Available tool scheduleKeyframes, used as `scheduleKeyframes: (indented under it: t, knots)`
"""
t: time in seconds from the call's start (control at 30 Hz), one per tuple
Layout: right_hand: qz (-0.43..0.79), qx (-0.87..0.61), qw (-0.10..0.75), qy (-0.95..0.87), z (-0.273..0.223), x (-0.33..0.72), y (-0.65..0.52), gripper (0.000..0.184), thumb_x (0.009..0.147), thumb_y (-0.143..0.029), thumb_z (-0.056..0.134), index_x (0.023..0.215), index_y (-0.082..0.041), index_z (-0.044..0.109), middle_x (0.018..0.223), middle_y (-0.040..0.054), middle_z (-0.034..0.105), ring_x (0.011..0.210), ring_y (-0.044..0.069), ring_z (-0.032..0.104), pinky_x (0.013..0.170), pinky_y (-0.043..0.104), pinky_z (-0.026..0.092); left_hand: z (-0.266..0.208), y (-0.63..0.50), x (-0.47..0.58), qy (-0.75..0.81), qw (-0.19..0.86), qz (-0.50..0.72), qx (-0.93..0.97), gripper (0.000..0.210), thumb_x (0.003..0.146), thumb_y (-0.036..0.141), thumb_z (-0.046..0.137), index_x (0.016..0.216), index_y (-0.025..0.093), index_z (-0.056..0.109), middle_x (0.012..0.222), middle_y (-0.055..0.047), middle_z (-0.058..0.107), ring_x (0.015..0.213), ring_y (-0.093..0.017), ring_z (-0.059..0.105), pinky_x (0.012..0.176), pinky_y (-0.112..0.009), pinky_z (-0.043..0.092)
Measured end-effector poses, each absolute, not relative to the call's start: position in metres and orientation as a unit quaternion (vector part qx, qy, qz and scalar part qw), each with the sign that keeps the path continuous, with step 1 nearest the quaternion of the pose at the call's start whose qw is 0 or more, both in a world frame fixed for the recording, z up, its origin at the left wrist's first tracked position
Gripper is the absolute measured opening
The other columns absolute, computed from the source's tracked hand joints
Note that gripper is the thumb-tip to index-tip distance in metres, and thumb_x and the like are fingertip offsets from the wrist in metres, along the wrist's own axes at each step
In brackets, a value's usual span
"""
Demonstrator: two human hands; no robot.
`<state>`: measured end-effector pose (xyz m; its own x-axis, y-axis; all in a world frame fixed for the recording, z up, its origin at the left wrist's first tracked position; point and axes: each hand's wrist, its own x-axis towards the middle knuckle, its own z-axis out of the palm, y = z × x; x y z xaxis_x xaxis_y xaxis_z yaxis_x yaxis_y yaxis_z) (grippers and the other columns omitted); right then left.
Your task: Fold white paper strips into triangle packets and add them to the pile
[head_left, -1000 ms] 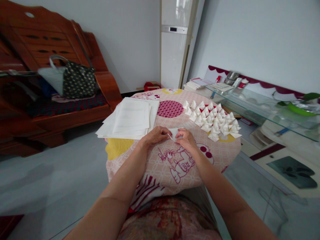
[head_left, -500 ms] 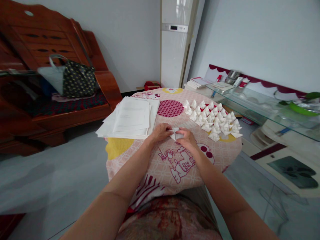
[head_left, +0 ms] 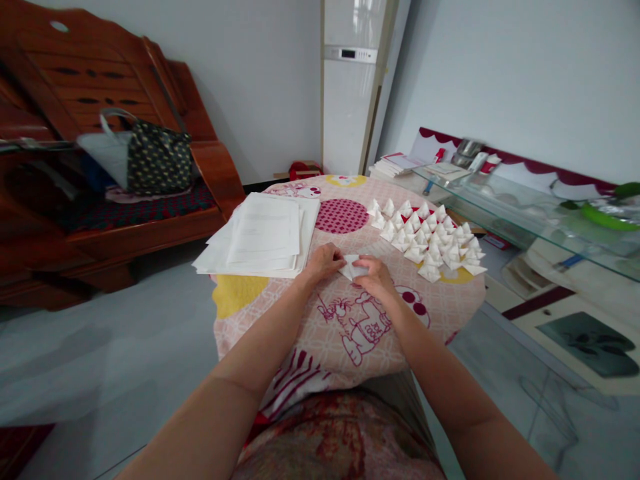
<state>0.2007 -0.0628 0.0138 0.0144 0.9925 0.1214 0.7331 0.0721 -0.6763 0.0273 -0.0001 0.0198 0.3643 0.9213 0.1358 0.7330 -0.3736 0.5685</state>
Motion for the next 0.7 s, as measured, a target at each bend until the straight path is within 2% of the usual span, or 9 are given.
scheduleKeyframes:
  t: [0.43,0.7]
  knots:
    - [0.211,-0.651,0.302,-0.664,0.0148,0.2003,-0.0638,0.051,0.063,-0.005,0.079,0.113,-0.017,0.08,0.139,0.0123,0.068,0.129,0.028,0.063,0.115,0.039,0.043,0.0198,-0.0026,0.0319,0.536,0.211,0.246,0.78,0.006,0.078,0.017,0.073,0.074,0.014,0.075,0.083,-0.006,0.071,0.076,-0.016,0.061,0.074,-0.028,0.049]
    - [0.208,-0.644,0.302,-0.671,0.009,0.2031,-0.0621,0.047,0.067,-0.007,0.078,0.112,-0.019,0.08,0.142,0.0104,0.066,0.13,0.026,0.062,0.116,0.037,0.042,0.0227,-0.0043,0.0339,0.547,0.214,0.238,0.774,0.007,0.078,0.018,0.073,0.074,0.013,0.075,0.083,-0.005,0.071,0.076,-0.016,0.062,0.073,-0.026,0.049]
